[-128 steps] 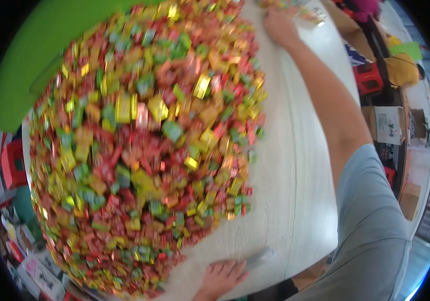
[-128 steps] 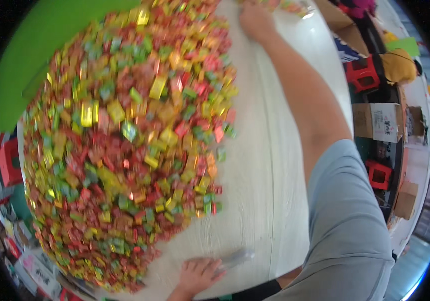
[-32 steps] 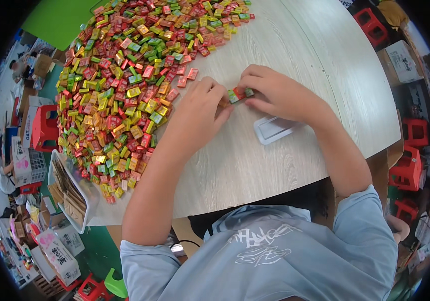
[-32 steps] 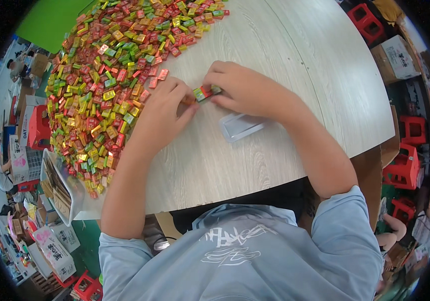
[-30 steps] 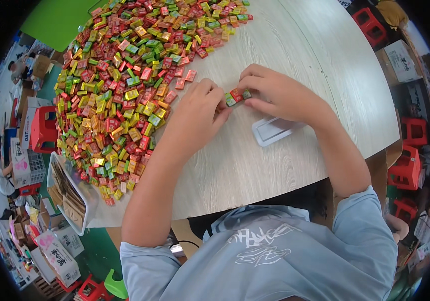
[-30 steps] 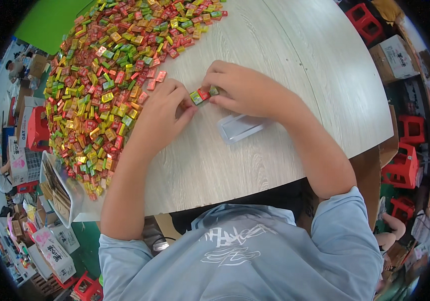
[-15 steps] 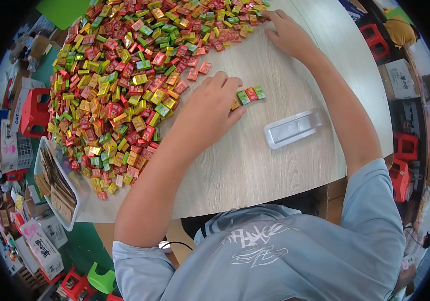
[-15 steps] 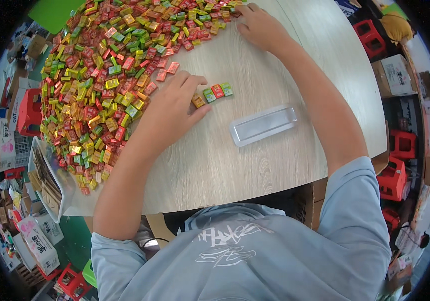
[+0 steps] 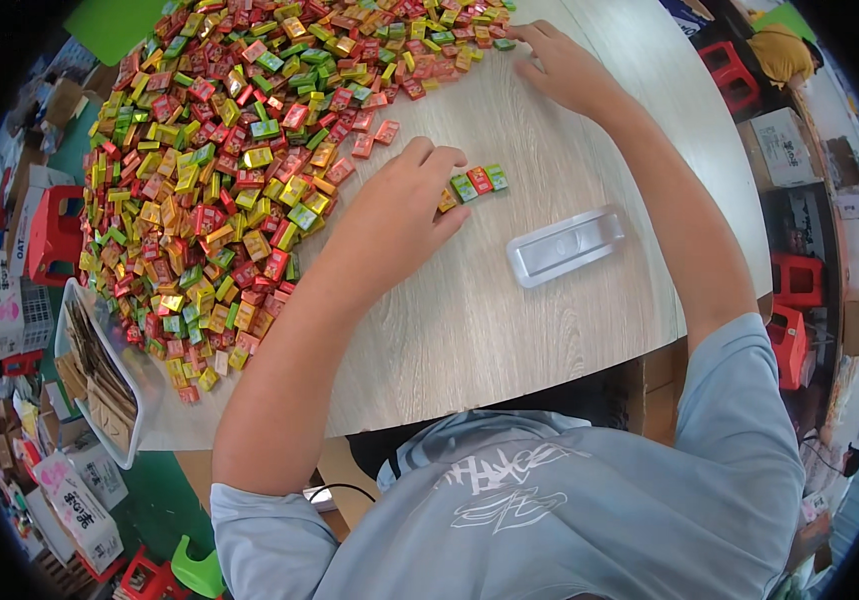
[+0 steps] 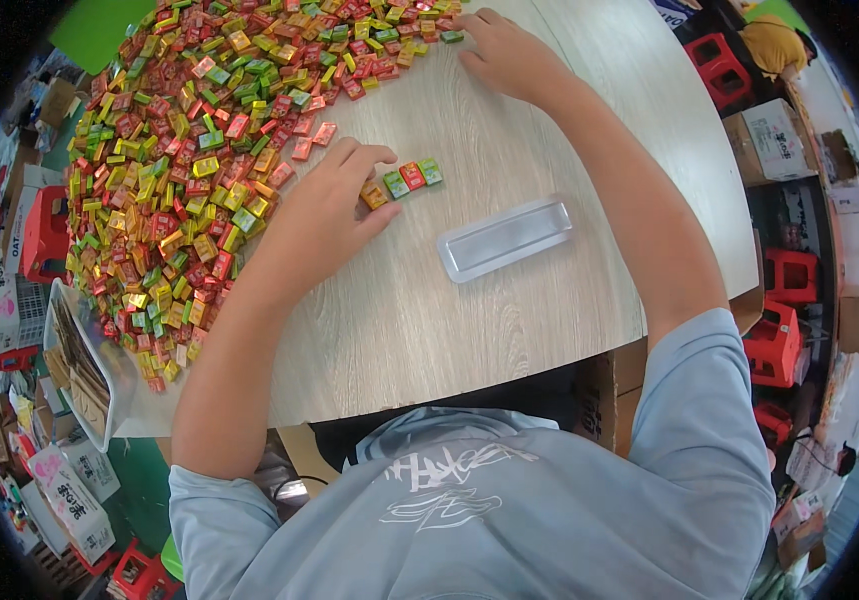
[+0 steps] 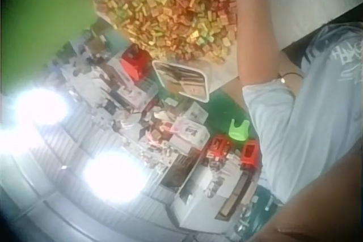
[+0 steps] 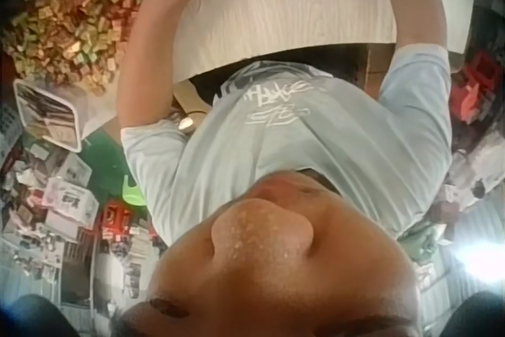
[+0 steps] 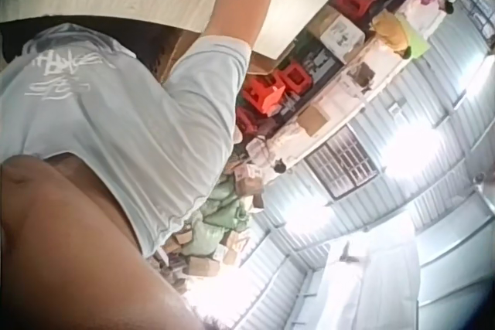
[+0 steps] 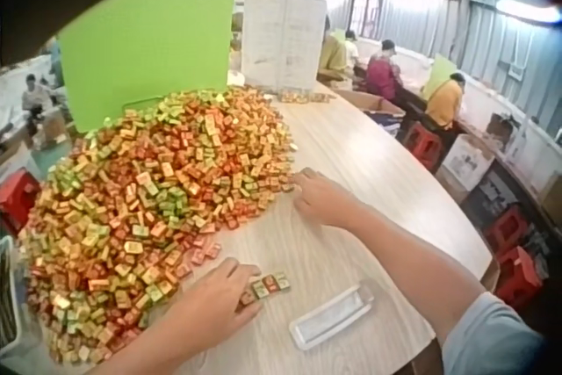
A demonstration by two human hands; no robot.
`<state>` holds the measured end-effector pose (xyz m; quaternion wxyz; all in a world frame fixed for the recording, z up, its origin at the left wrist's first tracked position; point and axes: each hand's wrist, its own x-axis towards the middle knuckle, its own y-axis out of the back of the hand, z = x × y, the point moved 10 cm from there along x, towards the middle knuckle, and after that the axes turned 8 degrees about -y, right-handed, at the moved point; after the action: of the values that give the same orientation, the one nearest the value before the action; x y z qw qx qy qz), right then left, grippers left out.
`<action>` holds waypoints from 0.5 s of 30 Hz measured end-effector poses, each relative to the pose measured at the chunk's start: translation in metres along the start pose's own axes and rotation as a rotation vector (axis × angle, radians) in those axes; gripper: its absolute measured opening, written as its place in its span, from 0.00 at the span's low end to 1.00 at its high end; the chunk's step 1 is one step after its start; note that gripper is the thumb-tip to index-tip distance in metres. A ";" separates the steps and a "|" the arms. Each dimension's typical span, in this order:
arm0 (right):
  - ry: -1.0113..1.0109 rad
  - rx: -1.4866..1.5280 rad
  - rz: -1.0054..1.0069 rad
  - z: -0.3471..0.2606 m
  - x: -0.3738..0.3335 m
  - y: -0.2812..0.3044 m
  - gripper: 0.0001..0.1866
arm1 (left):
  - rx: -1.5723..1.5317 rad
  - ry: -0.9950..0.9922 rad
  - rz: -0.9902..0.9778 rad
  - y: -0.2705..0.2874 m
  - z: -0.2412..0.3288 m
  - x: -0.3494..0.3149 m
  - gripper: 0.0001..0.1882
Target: The recorder is sorting and stacking small wrapped candies into a plastic mold.
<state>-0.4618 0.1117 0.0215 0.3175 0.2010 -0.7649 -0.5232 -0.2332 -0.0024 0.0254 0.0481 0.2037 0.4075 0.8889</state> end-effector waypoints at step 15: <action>0.043 -0.107 0.011 -0.001 0.034 -0.016 0.14 | -0.009 0.024 -0.016 0.001 -0.004 -0.001 0.23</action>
<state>-0.4856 0.0831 0.0167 0.3472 0.1907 -0.7300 -0.5569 -0.2338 -0.0058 0.0236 0.0512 0.1895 0.4055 0.8928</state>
